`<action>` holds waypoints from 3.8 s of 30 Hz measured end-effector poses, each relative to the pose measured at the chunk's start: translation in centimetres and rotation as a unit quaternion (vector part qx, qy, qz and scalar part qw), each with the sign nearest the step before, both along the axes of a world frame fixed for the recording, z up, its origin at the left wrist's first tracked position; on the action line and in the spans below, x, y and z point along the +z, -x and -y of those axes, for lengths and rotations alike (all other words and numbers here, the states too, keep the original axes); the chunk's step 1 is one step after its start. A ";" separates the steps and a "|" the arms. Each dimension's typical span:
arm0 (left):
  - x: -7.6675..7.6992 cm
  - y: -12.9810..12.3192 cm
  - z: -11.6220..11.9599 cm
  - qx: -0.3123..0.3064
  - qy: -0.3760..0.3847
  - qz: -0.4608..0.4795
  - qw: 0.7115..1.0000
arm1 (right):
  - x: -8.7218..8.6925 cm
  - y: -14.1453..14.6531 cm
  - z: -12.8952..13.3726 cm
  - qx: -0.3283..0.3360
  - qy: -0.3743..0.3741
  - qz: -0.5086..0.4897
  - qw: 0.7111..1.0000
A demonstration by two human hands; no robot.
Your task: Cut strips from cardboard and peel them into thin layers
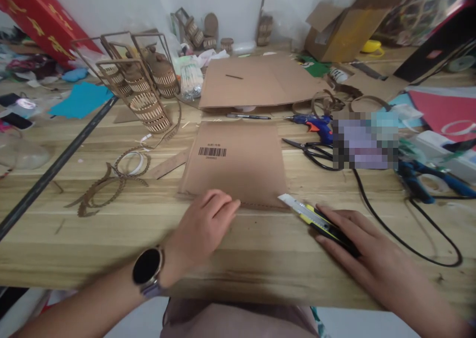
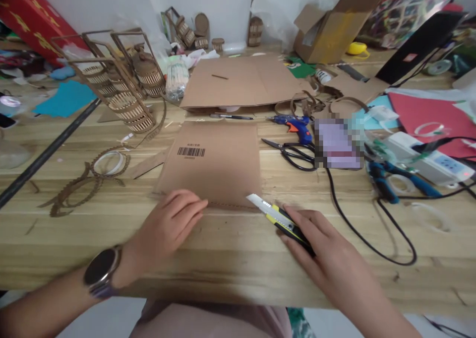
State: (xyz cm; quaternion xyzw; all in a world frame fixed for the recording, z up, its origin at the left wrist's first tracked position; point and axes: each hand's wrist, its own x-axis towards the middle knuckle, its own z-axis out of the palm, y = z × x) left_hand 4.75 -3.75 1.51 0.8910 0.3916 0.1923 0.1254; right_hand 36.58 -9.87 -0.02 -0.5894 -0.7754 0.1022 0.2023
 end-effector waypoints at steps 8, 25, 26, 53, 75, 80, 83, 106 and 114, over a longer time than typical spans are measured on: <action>-2.3 0.5 -0.8 -0.126 -0.253 -0.145 0.948 | -0.2 -0.9 -0.1 0.003 -0.026 0.031 0.999; -1.7 -3.0 -3.9 -0.137 -0.215 -0.126 0.959 | 0.3 -1.7 -1.6 0.089 -0.025 0.065 0.994; -1.9 -3.0 -4.2 -0.141 -0.216 -0.120 0.959 | 0.3 -1.8 -1.6 0.087 -0.025 0.066 0.994; -2.4 -3.2 -7.3 -0.208 0.008 -0.149 0.967 | -0.7 -2.1 -2.4 0.058 -0.021 0.087 0.994; -2.2 -3.6 -6.8 -0.172 0.020 -0.165 0.971 | -0.7 -1.6 -1.6 0.071 -0.070 0.158 0.982; -2.3 -3.6 -6.9 -0.174 0.014 -0.159 0.972 | -0.7 -1.2 -1.8 0.063 -0.063 0.171 0.981; -2.6 -3.6 -6.9 -0.170 0.009 -0.153 0.973 | -0.9 -1.5 -1.3 0.070 -0.066 0.169 0.981; -2.7 -2.6 -8.1 -0.216 -0.021 -0.095 0.972 | -0.6 -1.5 -1.7 0.037 -0.023 0.090 0.995; -2.8 -1.9 -8.6 -0.254 -0.031 -0.117 0.960 | -0.6 -1.1 -2.0 0.052 -0.030 0.120 0.991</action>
